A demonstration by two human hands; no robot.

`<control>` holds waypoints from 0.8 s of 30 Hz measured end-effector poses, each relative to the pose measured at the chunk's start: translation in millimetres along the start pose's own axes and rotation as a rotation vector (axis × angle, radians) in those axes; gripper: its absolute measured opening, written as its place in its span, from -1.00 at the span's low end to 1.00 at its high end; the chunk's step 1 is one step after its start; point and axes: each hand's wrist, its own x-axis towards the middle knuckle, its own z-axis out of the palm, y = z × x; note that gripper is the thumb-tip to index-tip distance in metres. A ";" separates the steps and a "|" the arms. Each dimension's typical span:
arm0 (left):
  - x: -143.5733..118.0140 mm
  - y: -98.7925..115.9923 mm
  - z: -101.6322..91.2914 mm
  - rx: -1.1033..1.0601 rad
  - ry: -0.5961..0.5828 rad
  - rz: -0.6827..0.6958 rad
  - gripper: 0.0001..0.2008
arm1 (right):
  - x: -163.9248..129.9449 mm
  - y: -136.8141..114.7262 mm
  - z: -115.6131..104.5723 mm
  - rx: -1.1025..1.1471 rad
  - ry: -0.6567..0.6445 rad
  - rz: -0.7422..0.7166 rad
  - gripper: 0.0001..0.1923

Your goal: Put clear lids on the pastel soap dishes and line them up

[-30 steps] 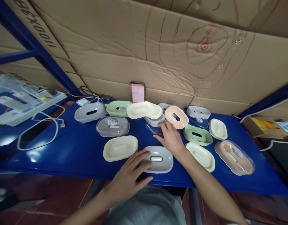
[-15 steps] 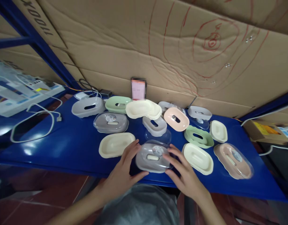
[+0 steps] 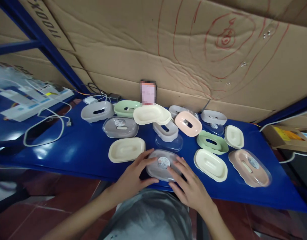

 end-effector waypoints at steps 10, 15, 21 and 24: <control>0.6 2.5 0.1 0.045 -0.019 0.014 -0.30 | -1.2 -0.9 0.1 -0.013 0.040 0.003 -0.33; 0.5 2.7 -0.4 0.060 -0.027 0.037 -0.32 | -4.4 -2.2 0.7 -0.063 0.046 -0.012 -0.25; 2.7 1.6 -0.3 0.079 -0.041 0.037 -0.27 | -2.2 -3.0 -1.1 -0.026 0.064 -0.008 -0.30; 2.6 1.4 0.9 0.090 -0.027 0.030 -0.31 | -1.6 -1.7 -2.6 -0.010 0.053 -0.021 -0.31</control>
